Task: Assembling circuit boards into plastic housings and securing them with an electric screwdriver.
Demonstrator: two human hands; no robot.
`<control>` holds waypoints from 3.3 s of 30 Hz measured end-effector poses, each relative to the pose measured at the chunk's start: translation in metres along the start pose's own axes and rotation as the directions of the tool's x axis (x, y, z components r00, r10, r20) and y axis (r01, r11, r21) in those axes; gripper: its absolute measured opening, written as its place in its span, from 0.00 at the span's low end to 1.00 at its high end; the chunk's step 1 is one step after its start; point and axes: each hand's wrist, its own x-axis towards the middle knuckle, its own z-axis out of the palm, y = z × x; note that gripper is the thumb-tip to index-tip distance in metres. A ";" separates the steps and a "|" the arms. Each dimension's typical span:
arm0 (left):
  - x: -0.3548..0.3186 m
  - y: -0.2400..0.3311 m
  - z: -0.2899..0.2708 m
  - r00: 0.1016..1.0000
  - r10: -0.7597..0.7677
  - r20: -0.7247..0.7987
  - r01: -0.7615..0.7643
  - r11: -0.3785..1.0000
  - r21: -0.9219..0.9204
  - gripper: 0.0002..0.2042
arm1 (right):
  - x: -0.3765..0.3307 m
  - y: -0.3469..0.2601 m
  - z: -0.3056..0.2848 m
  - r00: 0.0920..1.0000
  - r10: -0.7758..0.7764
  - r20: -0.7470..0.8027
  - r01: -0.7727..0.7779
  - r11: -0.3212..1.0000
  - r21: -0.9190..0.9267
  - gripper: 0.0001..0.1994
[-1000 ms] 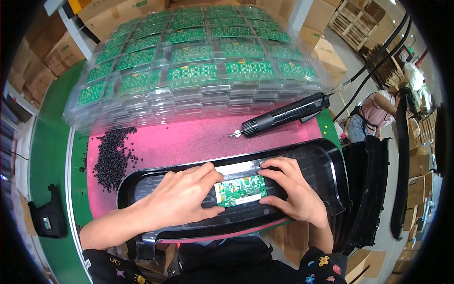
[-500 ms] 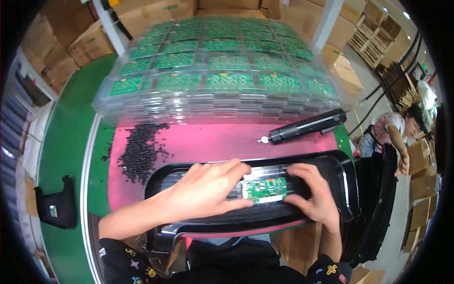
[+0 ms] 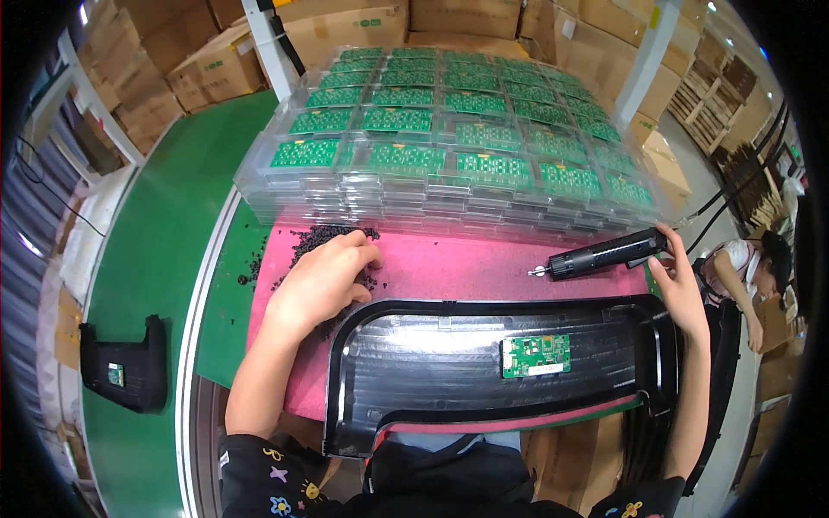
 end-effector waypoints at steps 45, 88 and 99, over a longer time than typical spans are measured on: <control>0.031 0.126 0.017 0.826 0.536 -0.174 -0.482 0.512 -0.711 0.11 | -0.086 -0.135 0.030 0.862 -0.273 -0.427 0.405 -0.134 0.904 0.22; 0.029 0.127 0.032 0.785 0.602 -0.147 -0.530 0.528 -0.664 0.08 | -0.098 -0.132 0.028 0.812 -0.225 -0.538 0.504 -0.192 0.842 0.25; 0.032 0.115 0.043 0.759 0.651 -0.005 -0.613 0.712 -0.341 0.07 | -0.063 -0.099 0.050 0.931 -0.250 -0.267 0.346 0.368 0.863 0.25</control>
